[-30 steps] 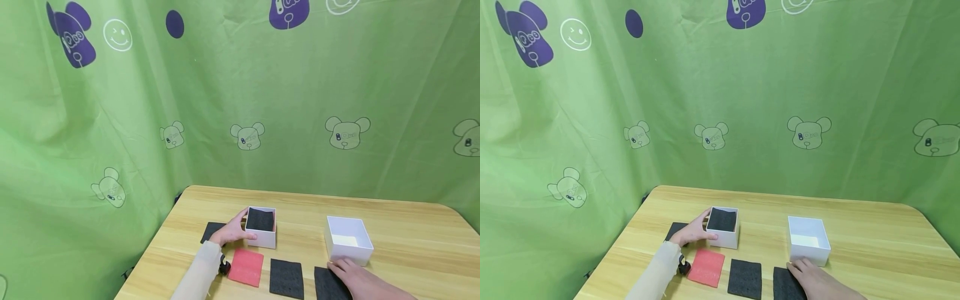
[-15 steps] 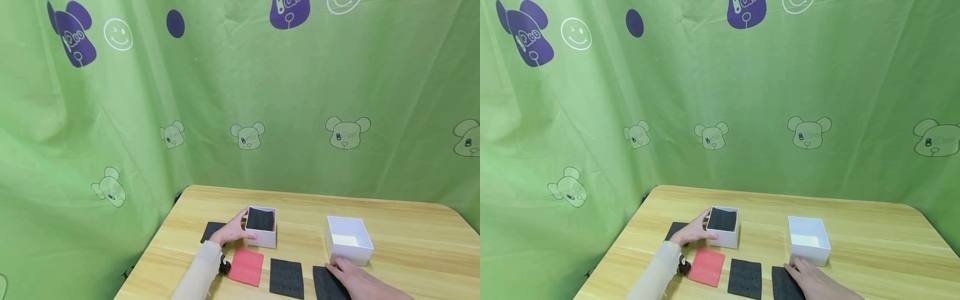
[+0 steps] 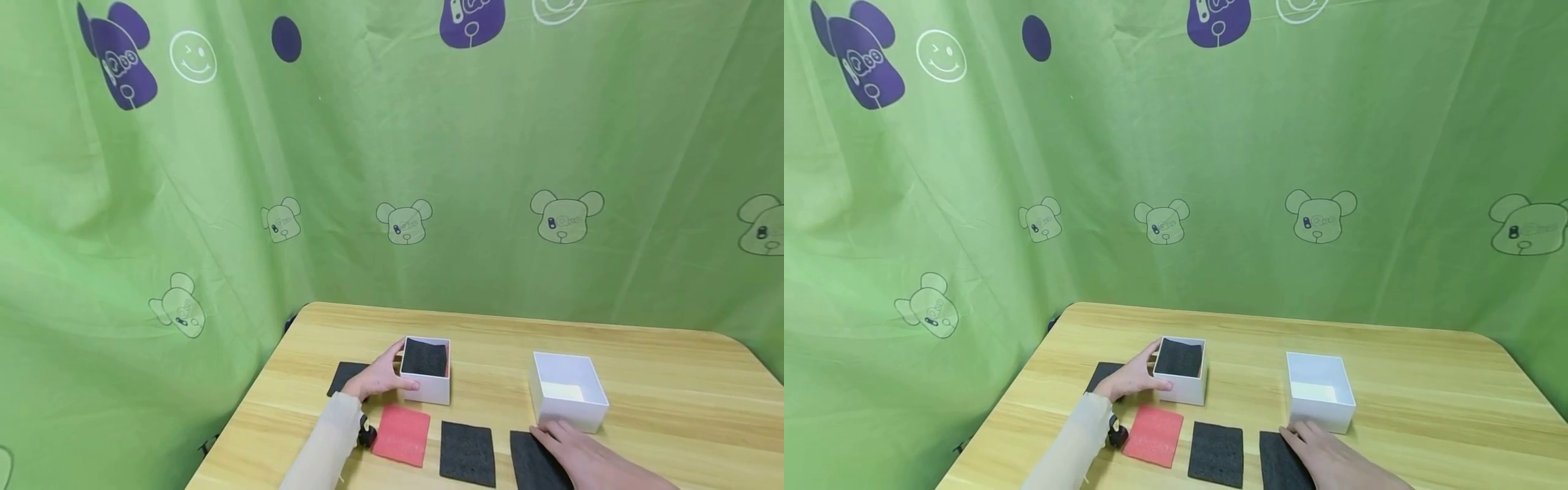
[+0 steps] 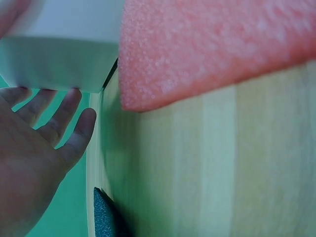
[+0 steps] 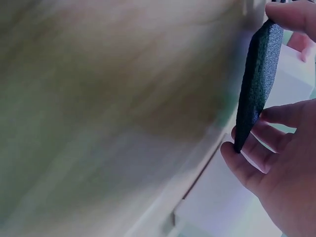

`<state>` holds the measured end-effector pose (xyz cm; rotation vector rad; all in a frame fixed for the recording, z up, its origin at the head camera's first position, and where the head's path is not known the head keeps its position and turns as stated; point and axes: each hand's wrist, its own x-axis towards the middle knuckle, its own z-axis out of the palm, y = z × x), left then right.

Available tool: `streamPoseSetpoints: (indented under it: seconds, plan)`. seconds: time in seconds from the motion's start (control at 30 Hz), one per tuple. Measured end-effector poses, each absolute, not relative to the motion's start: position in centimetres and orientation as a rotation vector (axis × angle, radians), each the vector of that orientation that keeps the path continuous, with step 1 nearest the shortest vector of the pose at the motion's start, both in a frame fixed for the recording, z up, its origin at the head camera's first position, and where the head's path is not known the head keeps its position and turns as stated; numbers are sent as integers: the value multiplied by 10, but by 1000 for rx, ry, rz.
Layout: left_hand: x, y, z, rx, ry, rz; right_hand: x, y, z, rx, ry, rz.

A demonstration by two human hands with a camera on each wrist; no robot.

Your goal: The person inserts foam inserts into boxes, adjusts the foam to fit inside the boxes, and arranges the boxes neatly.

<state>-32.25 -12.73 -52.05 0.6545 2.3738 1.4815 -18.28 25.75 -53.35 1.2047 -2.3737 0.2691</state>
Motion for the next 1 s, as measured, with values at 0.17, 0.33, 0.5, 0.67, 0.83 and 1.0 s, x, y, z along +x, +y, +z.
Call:
streamPoseSetpoints:
  seconds: [0.17,0.33,0.5,0.67,0.83,1.0]
  plan:
    - [-323,-128,-520,657,2364,1493,-179,252,-522,1186,-2414,310]
    - [-323,-128,-521,675,2364,1494,-175,246,-511,1165,-2458,312]
    - [-324,-128,-523,675,2364,1496,-172,240,-504,1135,-2520,285]
    - [-325,-127,-524,667,2349,1507,-175,232,-497,1155,-2556,294]
    - [-326,-128,-523,657,2339,1506,-178,221,-485,1168,-2554,266]
    - [-326,-127,-525,650,2341,1509,-183,210,-473,1140,-2616,275]
